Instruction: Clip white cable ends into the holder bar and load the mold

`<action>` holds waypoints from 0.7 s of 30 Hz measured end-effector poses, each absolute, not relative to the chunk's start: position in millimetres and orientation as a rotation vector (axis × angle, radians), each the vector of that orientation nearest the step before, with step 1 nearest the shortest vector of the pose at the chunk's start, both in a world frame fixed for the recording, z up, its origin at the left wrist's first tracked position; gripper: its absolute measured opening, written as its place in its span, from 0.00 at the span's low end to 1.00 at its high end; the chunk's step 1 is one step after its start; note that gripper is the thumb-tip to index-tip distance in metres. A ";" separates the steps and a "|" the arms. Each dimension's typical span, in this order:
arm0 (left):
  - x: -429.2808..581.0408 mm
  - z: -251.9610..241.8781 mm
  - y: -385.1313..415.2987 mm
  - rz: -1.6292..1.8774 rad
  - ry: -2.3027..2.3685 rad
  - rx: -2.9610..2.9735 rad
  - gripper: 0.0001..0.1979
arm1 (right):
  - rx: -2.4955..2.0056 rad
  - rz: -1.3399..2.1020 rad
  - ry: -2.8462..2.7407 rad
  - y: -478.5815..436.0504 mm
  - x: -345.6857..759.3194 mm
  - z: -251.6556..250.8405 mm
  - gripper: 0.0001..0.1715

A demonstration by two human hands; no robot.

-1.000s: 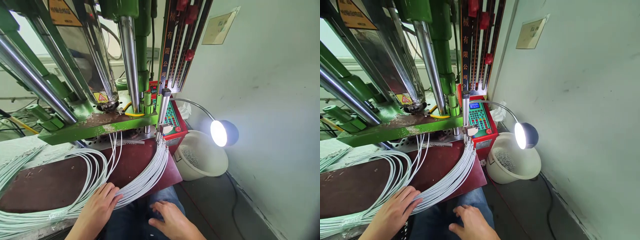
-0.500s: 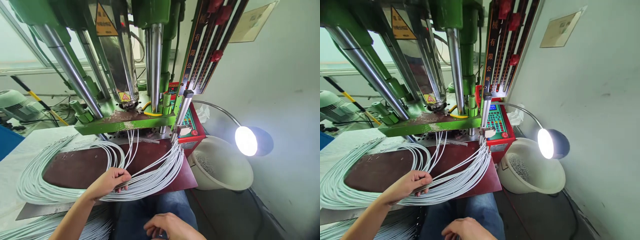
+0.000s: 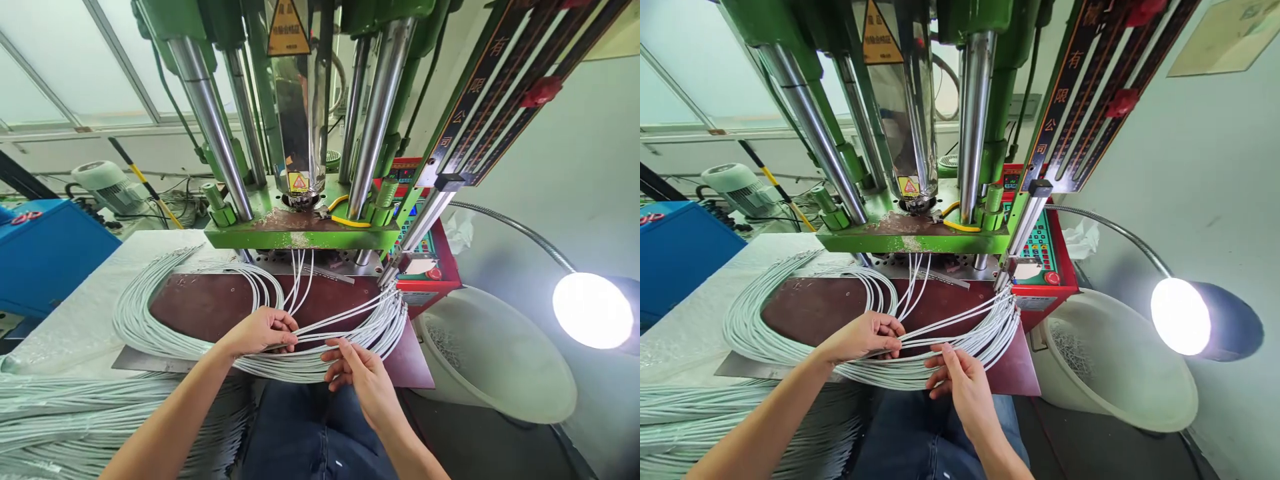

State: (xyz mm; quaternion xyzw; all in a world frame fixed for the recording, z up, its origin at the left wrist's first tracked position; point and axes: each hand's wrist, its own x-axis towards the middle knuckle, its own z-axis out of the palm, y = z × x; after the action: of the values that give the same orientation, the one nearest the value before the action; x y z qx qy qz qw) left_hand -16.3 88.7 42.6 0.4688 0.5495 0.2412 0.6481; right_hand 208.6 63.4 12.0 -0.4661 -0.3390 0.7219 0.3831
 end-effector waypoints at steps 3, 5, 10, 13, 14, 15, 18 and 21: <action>-18.9 43.3 89.3 0.564 1.238 1.053 0.18 | -1.196 1.836 -0.948 59.4 212.4 15.2 0.33; -20.4 45.6 89.9 0.556 1.221 1.058 0.18 | -1.166 1.860 -0.996 57.4 214.3 17.2 0.36; -12.5 52.1 93.8 0.494 1.160 1.100 0.18 | -1.085 1.948 -1.085 51.7 212.2 23.3 0.41; -2.7 56.6 97.3 0.467 1.132 1.124 0.19 | -1.047 2.020 -1.123 48.1 211.2 25.6 0.41; -0.5 58.7 98.1 0.456 1.124 1.137 0.19 | -1.035 2.044 -1.132 46.8 211.7 25.3 0.41; 0.8 61.1 98.5 0.444 1.119 1.153 0.20 | -1.025 2.067 -1.141 45.3 212.9 24.3 0.40; 0.2 70.1 96.4 0.396 1.095 1.208 0.21 | -0.998 2.137 -1.152 40.0 219.4 17.9 0.39; 0.4 78.5 91.4 0.348 1.036 1.252 0.20 | -0.963 2.203 -1.134 36.5 228.6 13.2 0.34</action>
State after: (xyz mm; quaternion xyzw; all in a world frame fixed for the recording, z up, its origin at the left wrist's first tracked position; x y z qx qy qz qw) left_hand 0.4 91.4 78.5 0.5564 0.4603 0.1548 0.6742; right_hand 228.6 36.5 13.2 -0.3518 -0.4140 0.8047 0.2393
